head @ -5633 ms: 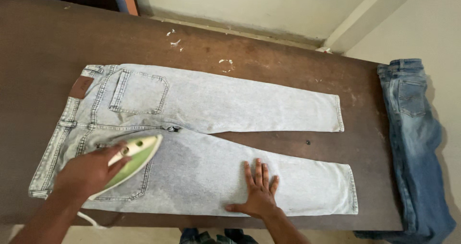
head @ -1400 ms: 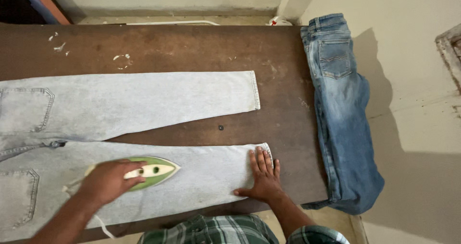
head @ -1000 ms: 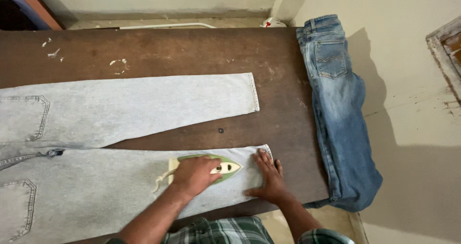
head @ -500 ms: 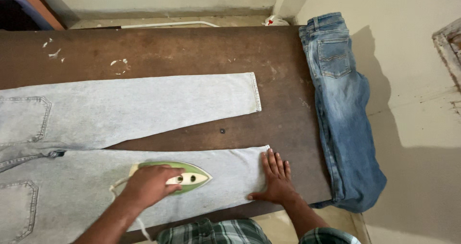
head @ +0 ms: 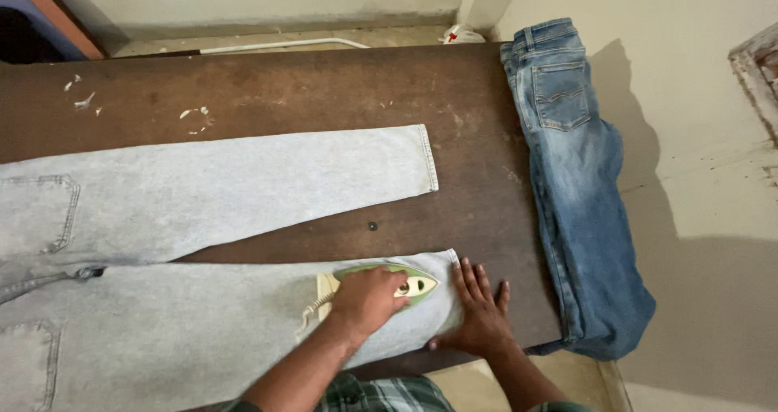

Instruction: The person irons a pair of light-colored jeans laid flat on a table. They use a green and white iron to smooth the fabric, moving the iron back and forth along the legs and waist area while holding the jeans in place with their other hand.

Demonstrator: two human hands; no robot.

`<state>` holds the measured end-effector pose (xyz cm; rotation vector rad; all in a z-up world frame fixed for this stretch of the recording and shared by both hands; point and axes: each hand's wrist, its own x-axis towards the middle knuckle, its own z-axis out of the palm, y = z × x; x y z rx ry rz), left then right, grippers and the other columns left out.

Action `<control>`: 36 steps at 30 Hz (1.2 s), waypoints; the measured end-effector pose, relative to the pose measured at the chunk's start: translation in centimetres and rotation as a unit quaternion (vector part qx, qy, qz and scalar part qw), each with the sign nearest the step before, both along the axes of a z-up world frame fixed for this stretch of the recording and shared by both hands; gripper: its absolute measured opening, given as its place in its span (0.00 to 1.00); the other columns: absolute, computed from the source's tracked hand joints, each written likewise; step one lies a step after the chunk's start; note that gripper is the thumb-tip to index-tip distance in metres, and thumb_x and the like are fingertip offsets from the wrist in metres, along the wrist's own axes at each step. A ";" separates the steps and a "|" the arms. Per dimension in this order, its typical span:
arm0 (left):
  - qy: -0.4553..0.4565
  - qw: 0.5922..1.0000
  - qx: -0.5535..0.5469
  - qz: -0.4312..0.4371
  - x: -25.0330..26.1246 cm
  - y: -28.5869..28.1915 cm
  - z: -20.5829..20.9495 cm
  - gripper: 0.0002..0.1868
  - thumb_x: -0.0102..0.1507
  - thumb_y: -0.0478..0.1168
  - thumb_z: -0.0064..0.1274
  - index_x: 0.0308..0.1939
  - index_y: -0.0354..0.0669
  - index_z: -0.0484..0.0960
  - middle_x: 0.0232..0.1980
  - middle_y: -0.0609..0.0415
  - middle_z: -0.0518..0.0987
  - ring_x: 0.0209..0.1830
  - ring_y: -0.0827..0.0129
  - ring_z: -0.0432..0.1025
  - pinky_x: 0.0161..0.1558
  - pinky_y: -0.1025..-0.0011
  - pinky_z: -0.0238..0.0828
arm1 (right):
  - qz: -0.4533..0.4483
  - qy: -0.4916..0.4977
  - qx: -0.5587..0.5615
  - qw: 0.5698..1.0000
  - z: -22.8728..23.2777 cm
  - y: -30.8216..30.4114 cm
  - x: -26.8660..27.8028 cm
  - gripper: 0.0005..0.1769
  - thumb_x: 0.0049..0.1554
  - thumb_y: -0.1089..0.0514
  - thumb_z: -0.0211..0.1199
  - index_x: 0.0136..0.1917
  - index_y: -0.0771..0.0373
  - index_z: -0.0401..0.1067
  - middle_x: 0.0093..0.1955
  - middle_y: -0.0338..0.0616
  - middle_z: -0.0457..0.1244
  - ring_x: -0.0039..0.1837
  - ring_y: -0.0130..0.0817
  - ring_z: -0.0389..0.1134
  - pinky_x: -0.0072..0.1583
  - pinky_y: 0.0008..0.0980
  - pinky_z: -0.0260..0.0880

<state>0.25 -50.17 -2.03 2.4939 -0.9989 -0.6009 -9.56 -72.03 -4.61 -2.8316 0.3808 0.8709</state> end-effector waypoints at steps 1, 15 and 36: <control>0.004 1.000 0.003 -0.001 0.2 -0.4 0.2 0.19 0.62 0.53 0.61 0.49 0.47 0.82 0.40 0.47 0.83 0.41 0.53 0.79 0.42 0.52 0.76 | -0.001 0.006 -0.002 1.000 -0.2 -0.1 0.1 0.93 0.24 0.15 0.77 0.84 0.44 0.24 0.88 0.34 0.23 0.87 0.39 0.20 0.79 0.66 0.17; 0.081 0.987 0.120 0.071 -0.3 10.4 0.2 0.27 0.61 0.61 0.59 0.63 0.64 0.79 0.51 0.55 0.83 0.42 0.66 0.80 0.47 0.63 0.80 | 0.025 0.060 0.008 0.998 -1.3 -1.2 0.4 0.88 0.33 0.11 0.69 0.84 0.45 0.19 0.88 0.39 0.18 0.87 0.46 0.14 0.76 0.73 0.15; 0.341 0.914 -0.090 0.201 -2.5 -5.2 -0.7 0.17 0.63 0.38 0.51 0.56 0.38 0.78 0.46 0.44 0.84 0.40 0.62 0.79 0.44 0.60 0.77 | -0.119 -0.284 0.231 0.923 -7.2 -4.9 -1.2 0.30 0.61 0.51 0.53 0.76 0.52 0.63 0.79 0.50 0.57 0.81 0.47 0.50 0.74 0.62 0.42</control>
